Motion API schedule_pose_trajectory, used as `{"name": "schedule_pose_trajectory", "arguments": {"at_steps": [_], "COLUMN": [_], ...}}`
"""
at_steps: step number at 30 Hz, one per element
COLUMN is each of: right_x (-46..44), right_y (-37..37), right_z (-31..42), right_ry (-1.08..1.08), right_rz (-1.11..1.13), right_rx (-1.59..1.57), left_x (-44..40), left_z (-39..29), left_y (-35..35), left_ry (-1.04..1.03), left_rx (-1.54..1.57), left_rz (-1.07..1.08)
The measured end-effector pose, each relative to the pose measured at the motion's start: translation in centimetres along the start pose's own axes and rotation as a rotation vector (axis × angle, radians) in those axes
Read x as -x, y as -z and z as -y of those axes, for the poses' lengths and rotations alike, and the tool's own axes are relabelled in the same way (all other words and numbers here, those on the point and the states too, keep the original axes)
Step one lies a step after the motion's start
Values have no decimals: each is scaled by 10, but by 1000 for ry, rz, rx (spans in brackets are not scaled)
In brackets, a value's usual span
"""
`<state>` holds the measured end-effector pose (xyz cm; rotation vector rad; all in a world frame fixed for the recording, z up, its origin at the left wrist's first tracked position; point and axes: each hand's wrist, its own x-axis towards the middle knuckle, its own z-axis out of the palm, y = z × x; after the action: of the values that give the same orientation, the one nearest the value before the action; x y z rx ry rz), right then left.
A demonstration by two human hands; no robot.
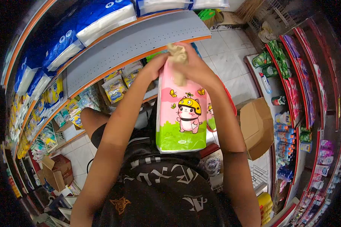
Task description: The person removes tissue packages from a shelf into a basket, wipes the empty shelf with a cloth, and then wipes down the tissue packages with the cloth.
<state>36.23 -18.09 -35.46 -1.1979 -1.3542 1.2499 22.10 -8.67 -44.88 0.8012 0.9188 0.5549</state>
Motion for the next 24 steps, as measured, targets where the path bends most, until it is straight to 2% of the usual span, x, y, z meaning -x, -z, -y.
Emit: {"name": "schedule_pose_trajectory", "arguments": {"at_steps": [1, 3, 4, 5, 7, 8, 11, 13, 14, 15, 17, 21, 23, 24], "right_x": [-2, -3, -3, -4, -5, -5, -6, -8, -7, -7, -8, -6, -4, -3], "right_y": [1, 0, -1, -3, -3, -2, -1, -5, -10, -10, -9, -8, -13, -17], "right_z": [-5, -10, -11, -12, -16, -18, -20, -13, -9, -1, 9, -4, -10, -11], "right_ry": [6, 79, 44, 41, 220, 222, 458, 191, 204, 202, 104, 52, 53, 45], "right_rz": [8, 59, 60, 72, 24, 34, -37, -118, -158, -153, 63, 140, 268, 277], "right_rx": [4, 358, 461, 463, 768, 769, 576, 41, -101, -95, -309, -248, -508, -507], "left_x": [-6, -13, -14, -16, -15, -13, 15, 6, 1, 4, 12, 14, 11, 9], "left_z": [5, 12, 14, 16, 14, 14, 2, 7, 9, 7, 3, 3, 1, 0], "left_y": [2, 5, 5, 7, 7, 6, -11, -8, -6, -8, -12, -14, -11, -9], "left_ry": [-10, -61, -84, -85, -73, -54, -16, 0, 16, 13, -8, -44, -41, -12], "left_rx": [4, 147, 125, 136, 68, 35, 114, 66, 14, 22, 41, 139, 98, 38], "left_rz": [-4, 4, -32, -39, -103, -103, -147, -147, -145, -144, -111, -161, -150, -131]}}
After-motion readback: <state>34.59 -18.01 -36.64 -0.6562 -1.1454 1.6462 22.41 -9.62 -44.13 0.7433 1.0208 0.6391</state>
